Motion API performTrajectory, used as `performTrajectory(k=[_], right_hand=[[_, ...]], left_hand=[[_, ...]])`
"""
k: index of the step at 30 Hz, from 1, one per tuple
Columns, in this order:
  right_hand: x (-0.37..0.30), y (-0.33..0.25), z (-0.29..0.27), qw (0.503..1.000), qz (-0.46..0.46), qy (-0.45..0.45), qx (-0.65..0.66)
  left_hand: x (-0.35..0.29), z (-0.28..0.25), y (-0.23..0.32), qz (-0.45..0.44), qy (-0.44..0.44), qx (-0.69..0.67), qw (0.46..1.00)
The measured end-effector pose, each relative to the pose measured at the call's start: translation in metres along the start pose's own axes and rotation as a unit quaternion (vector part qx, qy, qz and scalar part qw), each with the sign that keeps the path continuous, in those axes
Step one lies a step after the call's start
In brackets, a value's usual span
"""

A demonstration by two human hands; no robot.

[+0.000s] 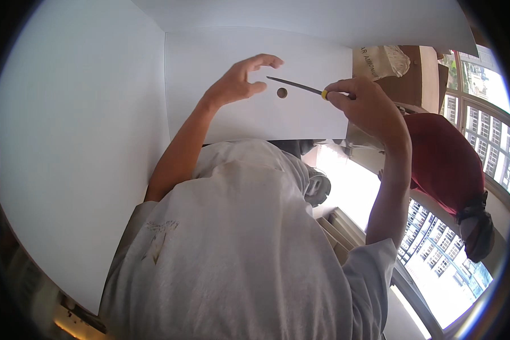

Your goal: Preparing and smoothing holes in a cabinet panel using a screwdriver and a round file.

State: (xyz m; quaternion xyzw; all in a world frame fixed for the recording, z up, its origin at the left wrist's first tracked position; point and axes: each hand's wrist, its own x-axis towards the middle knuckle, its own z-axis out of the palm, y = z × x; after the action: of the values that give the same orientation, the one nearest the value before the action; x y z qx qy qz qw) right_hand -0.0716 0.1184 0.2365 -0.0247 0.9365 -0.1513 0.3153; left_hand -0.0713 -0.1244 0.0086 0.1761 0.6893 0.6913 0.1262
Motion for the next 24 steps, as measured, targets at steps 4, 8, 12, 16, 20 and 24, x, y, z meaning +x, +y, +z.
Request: performTrajectory(k=[4, 8, 12, 16, 20, 24], right_hand=[[-0.017, 0.019, 0.021, 0.999, 0.036, 0.03, -0.001], [-0.011, 0.02, 0.045, 0.997, 0.058, 0.021, 0.048], [-0.004, 0.019, 0.046, 0.994, 0.074, 0.001, 0.082], [0.0, -0.001, 0.036, 0.992, 0.08, -0.044, 0.085], [0.007, 0.015, 0.043, 0.995, 0.041, -0.044, 0.083], [0.019, 0.003, 0.036, 0.995, 0.004, -0.067, 0.076]], left_hand=[[-0.03, -0.024, -0.042, -0.118, 0.131, 0.082, 0.981], [-0.074, -0.024, -0.081, -0.128, 0.196, 0.149, 0.961], [-0.098, -0.008, -0.07, -0.146, 0.243, 0.171, 0.944], [-0.099, 0.006, -0.049, -0.171, 0.222, 0.201, 0.939], [-0.059, 0.038, -0.005, -0.027, 0.165, 0.246, 0.955], [-0.034, 0.063, 0.011, 0.042, 0.088, 0.243, 0.965]])
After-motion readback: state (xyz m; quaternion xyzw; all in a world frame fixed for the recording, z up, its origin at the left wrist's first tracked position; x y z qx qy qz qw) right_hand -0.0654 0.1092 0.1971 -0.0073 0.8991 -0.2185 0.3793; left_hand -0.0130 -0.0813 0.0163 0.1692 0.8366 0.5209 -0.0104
